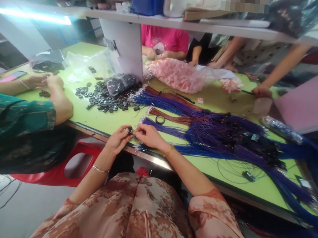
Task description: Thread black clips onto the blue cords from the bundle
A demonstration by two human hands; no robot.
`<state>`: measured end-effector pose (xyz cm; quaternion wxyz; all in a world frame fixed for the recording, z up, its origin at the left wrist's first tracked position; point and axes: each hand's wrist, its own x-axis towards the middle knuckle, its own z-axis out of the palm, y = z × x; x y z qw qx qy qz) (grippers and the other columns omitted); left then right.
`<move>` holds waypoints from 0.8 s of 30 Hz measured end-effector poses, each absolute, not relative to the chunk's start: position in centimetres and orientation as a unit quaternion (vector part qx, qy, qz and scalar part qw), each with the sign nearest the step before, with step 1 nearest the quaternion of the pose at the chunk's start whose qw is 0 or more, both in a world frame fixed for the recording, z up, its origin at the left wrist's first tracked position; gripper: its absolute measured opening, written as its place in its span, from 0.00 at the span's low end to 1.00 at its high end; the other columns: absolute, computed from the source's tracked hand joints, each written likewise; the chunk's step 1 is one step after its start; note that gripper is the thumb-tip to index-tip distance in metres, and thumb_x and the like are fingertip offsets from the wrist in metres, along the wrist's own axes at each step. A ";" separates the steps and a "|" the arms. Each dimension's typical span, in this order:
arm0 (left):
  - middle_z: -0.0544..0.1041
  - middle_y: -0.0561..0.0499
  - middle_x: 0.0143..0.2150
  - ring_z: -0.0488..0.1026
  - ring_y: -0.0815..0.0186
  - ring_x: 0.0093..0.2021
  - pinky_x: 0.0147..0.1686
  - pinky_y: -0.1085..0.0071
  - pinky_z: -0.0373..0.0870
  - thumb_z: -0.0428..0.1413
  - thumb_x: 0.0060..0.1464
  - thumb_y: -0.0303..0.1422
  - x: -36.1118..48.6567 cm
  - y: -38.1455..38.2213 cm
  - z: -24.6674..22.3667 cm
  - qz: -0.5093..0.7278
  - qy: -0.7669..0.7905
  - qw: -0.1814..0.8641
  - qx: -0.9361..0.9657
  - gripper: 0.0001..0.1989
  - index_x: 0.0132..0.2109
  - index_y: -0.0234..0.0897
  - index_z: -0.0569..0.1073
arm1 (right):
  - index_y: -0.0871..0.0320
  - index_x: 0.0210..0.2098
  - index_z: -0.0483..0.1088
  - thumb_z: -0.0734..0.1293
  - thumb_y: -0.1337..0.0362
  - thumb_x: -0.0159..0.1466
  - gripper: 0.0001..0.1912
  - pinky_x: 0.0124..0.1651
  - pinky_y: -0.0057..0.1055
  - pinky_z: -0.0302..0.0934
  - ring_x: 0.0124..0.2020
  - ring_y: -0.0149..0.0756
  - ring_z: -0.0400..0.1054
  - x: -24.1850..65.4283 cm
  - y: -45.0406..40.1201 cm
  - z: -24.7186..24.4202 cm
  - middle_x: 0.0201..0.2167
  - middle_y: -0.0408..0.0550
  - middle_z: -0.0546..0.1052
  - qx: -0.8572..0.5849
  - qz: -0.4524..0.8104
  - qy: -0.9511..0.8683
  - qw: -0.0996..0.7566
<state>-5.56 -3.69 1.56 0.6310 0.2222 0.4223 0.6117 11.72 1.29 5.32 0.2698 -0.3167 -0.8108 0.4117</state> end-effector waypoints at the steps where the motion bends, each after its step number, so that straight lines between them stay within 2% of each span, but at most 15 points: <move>1: 0.75 0.52 0.34 0.73 0.73 0.32 0.36 0.75 0.74 0.62 0.46 0.27 -5.4 -3.8 1.5 0.608 0.417 0.640 0.218 0.12 0.40 0.36 0.73 | 0.59 0.26 0.66 0.62 0.64 0.59 0.07 0.29 0.24 0.50 0.25 0.26 0.57 11.7 1.2 5.3 0.22 0.39 0.67 -0.322 0.405 -0.809 0.277; 9: 0.76 0.50 0.35 0.74 0.71 0.33 0.40 0.73 0.73 0.61 0.47 0.26 -4.5 -4.1 1.8 0.589 0.380 0.681 0.210 0.12 0.41 0.35 0.73 | 0.58 0.25 0.65 0.64 0.67 0.56 0.04 0.29 0.26 0.49 0.25 0.28 0.57 12.3 0.2 4.8 0.24 0.41 0.67 -0.343 0.289 -0.829 0.334; 16: 0.76 0.50 0.36 0.74 0.71 0.33 0.42 0.71 0.73 0.62 0.47 0.27 -4.4 -4.3 1.8 0.587 0.378 0.683 0.214 0.13 0.42 0.35 0.74 | 0.58 0.26 0.65 0.63 0.66 0.57 0.04 0.30 0.26 0.50 0.26 0.29 0.58 12.1 0.2 4.6 0.25 0.43 0.69 -0.346 0.264 -0.843 0.317; 24: 0.76 0.52 0.33 0.73 0.72 0.32 0.38 0.73 0.73 0.65 0.42 0.29 -4.0 -4.6 2.1 0.600 0.407 0.647 0.235 0.15 0.40 0.36 0.74 | 0.58 0.25 0.64 0.64 0.65 0.57 0.06 0.30 0.27 0.49 0.25 0.29 0.57 11.8 0.0 4.4 0.24 0.42 0.67 -0.349 0.262 -0.843 0.315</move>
